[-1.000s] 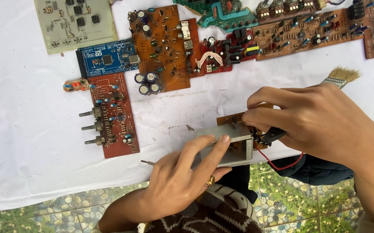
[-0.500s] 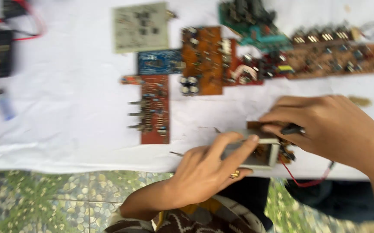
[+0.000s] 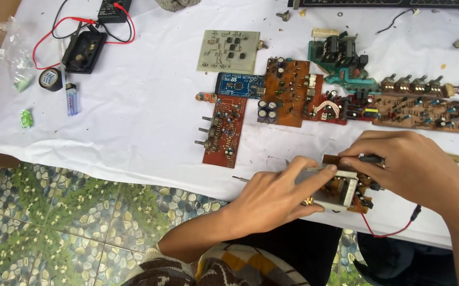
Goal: Inspecting and cleaning various electronic circuit boards using a brush and manual manipulation on a repair bench.
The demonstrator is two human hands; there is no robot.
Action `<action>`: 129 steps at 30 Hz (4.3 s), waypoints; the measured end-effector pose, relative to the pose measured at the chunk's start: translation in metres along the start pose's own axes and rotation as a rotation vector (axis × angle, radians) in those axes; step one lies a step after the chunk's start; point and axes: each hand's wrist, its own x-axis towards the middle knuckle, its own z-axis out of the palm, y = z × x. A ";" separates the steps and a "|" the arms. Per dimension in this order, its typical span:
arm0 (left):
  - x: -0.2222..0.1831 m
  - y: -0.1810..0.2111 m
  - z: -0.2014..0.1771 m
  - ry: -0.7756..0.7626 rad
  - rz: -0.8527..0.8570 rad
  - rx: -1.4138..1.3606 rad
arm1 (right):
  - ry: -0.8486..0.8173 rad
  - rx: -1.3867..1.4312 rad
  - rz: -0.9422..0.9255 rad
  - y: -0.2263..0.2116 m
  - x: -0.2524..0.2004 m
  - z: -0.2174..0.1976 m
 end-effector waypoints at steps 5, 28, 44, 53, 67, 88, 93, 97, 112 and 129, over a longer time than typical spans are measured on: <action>0.004 -0.003 -0.003 0.010 -0.015 -0.040 | 0.123 0.075 -0.114 -0.002 -0.004 -0.006; 0.023 -0.014 -0.010 -0.009 -0.161 0.007 | 0.400 0.279 -0.230 -0.011 -0.073 0.042; 0.016 -0.018 -0.015 -0.038 -0.097 0.093 | 0.287 -0.331 -0.118 -0.024 -0.116 0.090; 0.012 -0.013 -0.020 -0.014 -0.081 0.112 | 0.272 -0.310 -0.105 -0.020 -0.119 0.087; 0.005 -0.019 -0.034 0.035 0.032 0.033 | 0.313 -0.133 -0.055 -0.020 -0.112 0.084; 0.031 -0.031 -0.018 -0.449 -0.122 -0.075 | 0.351 -0.083 -0.114 -0.019 -0.100 0.075; 0.026 -0.035 -0.020 -0.252 0.137 0.057 | 0.369 0.054 -0.099 -0.020 -0.098 0.066; 0.023 -0.038 -0.021 -0.227 0.238 0.153 | 0.320 0.146 -0.077 -0.023 -0.098 0.054; 0.024 -0.035 -0.025 -0.295 0.254 0.294 | 0.213 0.120 0.032 -0.021 -0.094 0.042; 0.029 -0.020 -0.025 -0.279 0.162 0.227 | -0.026 0.044 0.032 -0.014 -0.083 0.024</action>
